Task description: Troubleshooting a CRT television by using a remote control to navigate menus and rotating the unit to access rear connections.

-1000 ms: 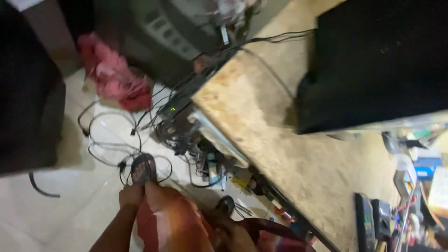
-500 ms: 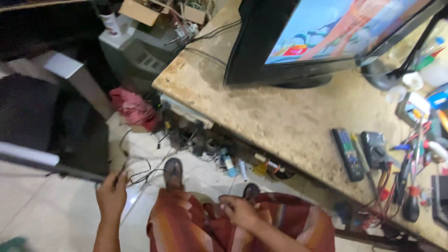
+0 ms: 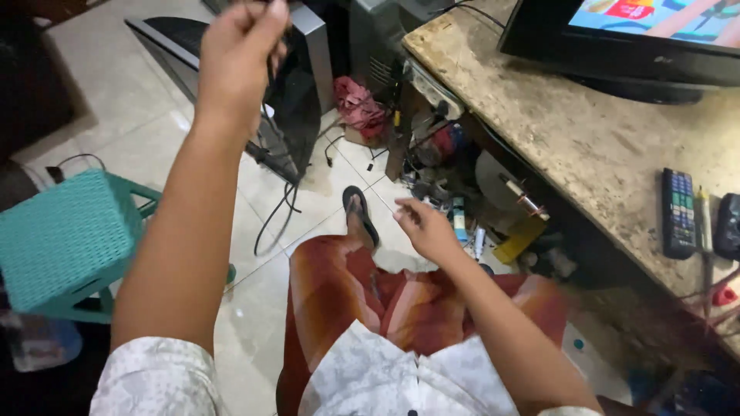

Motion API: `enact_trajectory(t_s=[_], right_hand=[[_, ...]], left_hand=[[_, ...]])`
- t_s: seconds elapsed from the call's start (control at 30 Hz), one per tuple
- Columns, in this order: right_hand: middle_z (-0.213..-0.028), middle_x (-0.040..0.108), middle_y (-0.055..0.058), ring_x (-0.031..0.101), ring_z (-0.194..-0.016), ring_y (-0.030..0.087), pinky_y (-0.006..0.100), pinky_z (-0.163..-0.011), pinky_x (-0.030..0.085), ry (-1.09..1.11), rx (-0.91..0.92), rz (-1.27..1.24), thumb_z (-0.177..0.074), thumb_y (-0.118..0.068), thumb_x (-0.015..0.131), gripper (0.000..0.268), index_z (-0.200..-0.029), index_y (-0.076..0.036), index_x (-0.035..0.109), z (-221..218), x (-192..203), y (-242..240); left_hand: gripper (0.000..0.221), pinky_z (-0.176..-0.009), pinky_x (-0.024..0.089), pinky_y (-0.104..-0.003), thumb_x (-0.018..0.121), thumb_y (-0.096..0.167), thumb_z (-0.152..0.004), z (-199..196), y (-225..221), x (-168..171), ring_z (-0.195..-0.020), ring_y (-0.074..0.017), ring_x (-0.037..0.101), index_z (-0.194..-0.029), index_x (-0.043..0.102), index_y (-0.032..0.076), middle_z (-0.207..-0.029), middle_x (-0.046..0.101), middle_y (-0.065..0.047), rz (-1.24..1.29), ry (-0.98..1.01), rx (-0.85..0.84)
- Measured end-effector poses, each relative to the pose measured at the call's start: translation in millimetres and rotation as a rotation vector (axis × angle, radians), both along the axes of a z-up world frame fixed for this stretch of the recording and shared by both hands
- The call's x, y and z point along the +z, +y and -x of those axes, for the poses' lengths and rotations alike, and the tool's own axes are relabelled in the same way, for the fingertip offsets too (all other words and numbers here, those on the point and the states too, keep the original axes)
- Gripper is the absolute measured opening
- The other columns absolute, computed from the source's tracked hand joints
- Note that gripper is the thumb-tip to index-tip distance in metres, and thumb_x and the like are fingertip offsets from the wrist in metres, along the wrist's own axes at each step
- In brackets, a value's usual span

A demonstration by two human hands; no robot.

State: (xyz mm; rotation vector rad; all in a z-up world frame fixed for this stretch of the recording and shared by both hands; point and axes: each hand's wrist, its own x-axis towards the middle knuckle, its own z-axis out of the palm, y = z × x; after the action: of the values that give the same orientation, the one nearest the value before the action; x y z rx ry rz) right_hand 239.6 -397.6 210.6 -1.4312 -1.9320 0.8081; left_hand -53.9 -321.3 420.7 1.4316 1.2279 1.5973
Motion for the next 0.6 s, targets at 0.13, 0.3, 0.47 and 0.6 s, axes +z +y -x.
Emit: enact_trajectory(t_s=[0.13,0.3,0.47,0.6], right_hand=[[-0.102,0.074,0.007,0.068,-0.083,0.017,0.029,-0.078,0.056,0.216,0.077,0.056,-0.095,-0.021,0.066,0.037,-0.128,-0.006,0.065,24.8,37.8,-9.3],[-0.098,0.069,0.006,0.060,-0.081,0.013,0.024,-0.074,0.050,0.446,0.136,-0.075,-0.095,-0.013,0.066,0.036,-0.129,-0.002,0.061,62.6,74.7,-10.0],[-0.113,0.056,0.014,0.060,-0.096,0.024,0.037,-0.086,0.053,0.195,0.035,-0.368,-0.087,-0.024,0.078,0.061,-0.138,-0.003,0.054,91.6,82.7,-6.0],[-0.108,0.060,0.011,0.060,-0.095,0.025,0.033,-0.081,0.050,0.207,0.062,-0.365,-0.094,-0.026,0.072,0.026,-0.110,-0.006,0.074,90.0,44.1,3.7]], left_hand=[[0.019,-0.058,0.043,-0.017,0.068,0.026,-0.098,-16.6,-36.2,47.8,-0.066,-0.0020,0.055,-0.101,0.075,0.009,-0.080,0.065,0.004,-0.058,-0.064,-0.019],[0.022,-0.058,0.041,-0.019,0.067,0.032,-0.099,-30.2,-48.1,46.0,-0.067,-0.0024,0.052,-0.101,0.073,0.011,-0.079,0.062,0.005,-0.091,-0.105,-0.042],[0.024,-0.048,0.028,-0.019,0.072,0.032,-0.093,-52.2,-50.7,13.2,-0.057,-0.0027,0.045,-0.099,0.073,0.009,-0.072,0.057,0.004,0.086,-0.428,-0.095],[0.039,-0.052,0.032,-0.020,0.072,0.040,-0.088,-60.6,-32.9,-29.8,-0.064,-0.0049,0.045,-0.106,0.075,0.006,-0.084,0.060,0.001,0.214,-0.416,0.001]])
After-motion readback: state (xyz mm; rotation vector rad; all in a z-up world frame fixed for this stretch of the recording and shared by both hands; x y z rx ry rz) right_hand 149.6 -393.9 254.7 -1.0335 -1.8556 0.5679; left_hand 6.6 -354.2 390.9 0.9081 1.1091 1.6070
